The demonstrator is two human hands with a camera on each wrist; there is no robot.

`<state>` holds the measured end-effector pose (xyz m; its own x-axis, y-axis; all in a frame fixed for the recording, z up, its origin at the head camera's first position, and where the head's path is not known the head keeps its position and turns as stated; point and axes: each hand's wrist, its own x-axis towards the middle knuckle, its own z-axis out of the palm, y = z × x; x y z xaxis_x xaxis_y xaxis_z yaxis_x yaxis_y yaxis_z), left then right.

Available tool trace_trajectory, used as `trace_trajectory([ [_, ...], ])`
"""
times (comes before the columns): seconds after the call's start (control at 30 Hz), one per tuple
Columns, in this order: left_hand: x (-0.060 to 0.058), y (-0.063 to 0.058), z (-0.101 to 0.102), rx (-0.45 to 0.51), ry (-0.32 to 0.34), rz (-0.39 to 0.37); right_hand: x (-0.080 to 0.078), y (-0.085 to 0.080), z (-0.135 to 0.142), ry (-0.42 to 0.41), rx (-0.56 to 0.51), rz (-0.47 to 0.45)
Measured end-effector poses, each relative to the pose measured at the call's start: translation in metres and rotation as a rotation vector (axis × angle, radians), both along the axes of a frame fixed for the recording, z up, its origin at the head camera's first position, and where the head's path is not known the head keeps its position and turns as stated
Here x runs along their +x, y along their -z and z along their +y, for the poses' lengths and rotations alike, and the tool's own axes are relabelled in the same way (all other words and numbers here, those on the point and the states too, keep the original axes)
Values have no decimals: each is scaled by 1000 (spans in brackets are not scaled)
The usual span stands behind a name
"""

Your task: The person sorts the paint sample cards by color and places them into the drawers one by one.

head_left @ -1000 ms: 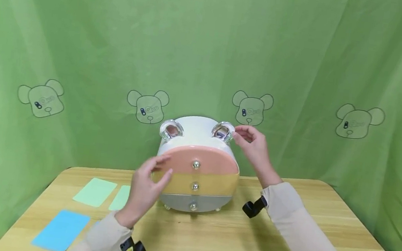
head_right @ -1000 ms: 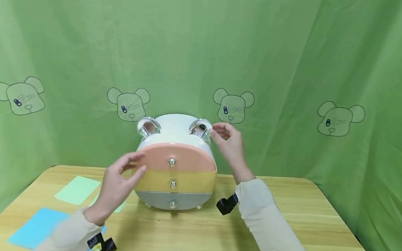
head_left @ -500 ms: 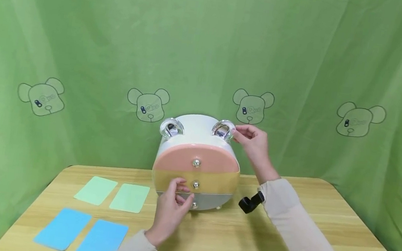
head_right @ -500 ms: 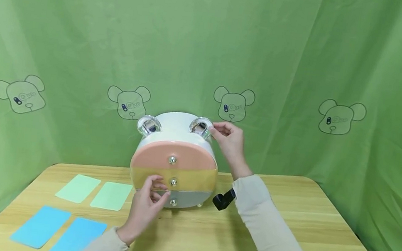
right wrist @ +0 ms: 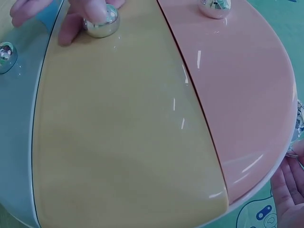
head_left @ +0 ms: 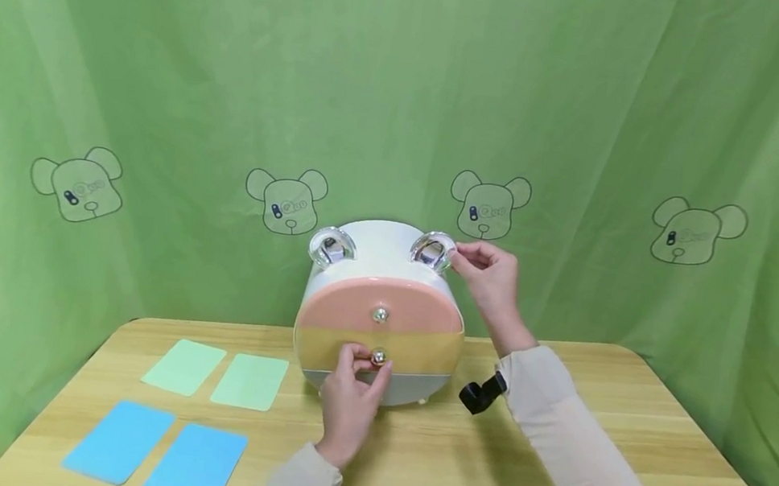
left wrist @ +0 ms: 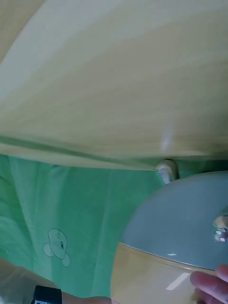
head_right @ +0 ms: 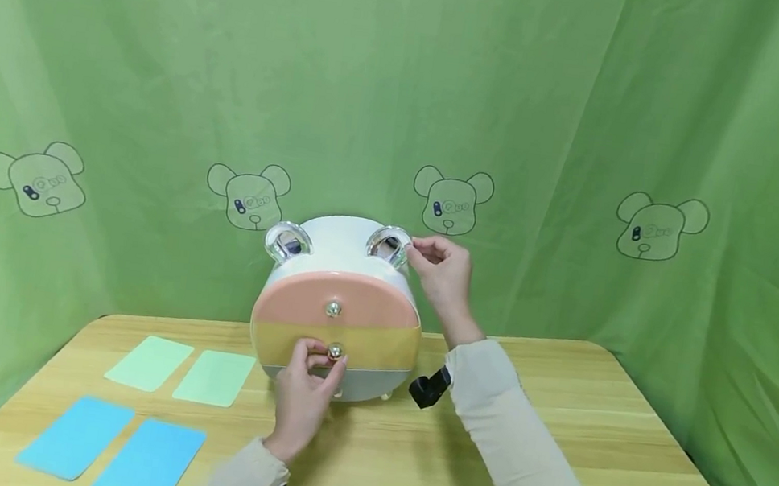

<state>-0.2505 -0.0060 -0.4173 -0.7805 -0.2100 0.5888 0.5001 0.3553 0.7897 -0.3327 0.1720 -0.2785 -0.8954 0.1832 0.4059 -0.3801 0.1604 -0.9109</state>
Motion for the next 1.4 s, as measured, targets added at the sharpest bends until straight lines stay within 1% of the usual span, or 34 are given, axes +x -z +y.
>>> trace_trajectory([
  [0.07, -2, 1, 4, 34, -25, 3, 0, 0, 0, 1, -6, -3],
  [0.2, -4, 5, 9, 96, -53, 11, 0, 1, -1, 5, -13, -9],
  [0.33, -5, 5, 13, 142, -64, 14, -1, 2, -1, 4, -10, -14],
  [0.57, -10, 3, 17, 218, -72, 21, -4, 1, -1, -5, -28, -9],
  [0.73, -12, 1, 18, 249, -85, 23, -3, -1, -1, -3, -36, -48],
  [0.83, -11, 1, 18, 252, -90, 19, -3, -3, -1, -15, -62, -93],
  [0.97, -9, 0, 18, 236, -92, 17, -1, -8, 0, -29, -91, -177],
  [1.1, -6, 1, 16, 220, -76, 27, -1, -14, 3, -42, -97, -258],
  [1.23, 1, 3, 13, 193, -51, 40, 0, -18, 5, -81, -115, -308],
  [1.4, 15, 4, 9, 164, 8, 44, 1, -21, 10, -160, -109, -335],
])
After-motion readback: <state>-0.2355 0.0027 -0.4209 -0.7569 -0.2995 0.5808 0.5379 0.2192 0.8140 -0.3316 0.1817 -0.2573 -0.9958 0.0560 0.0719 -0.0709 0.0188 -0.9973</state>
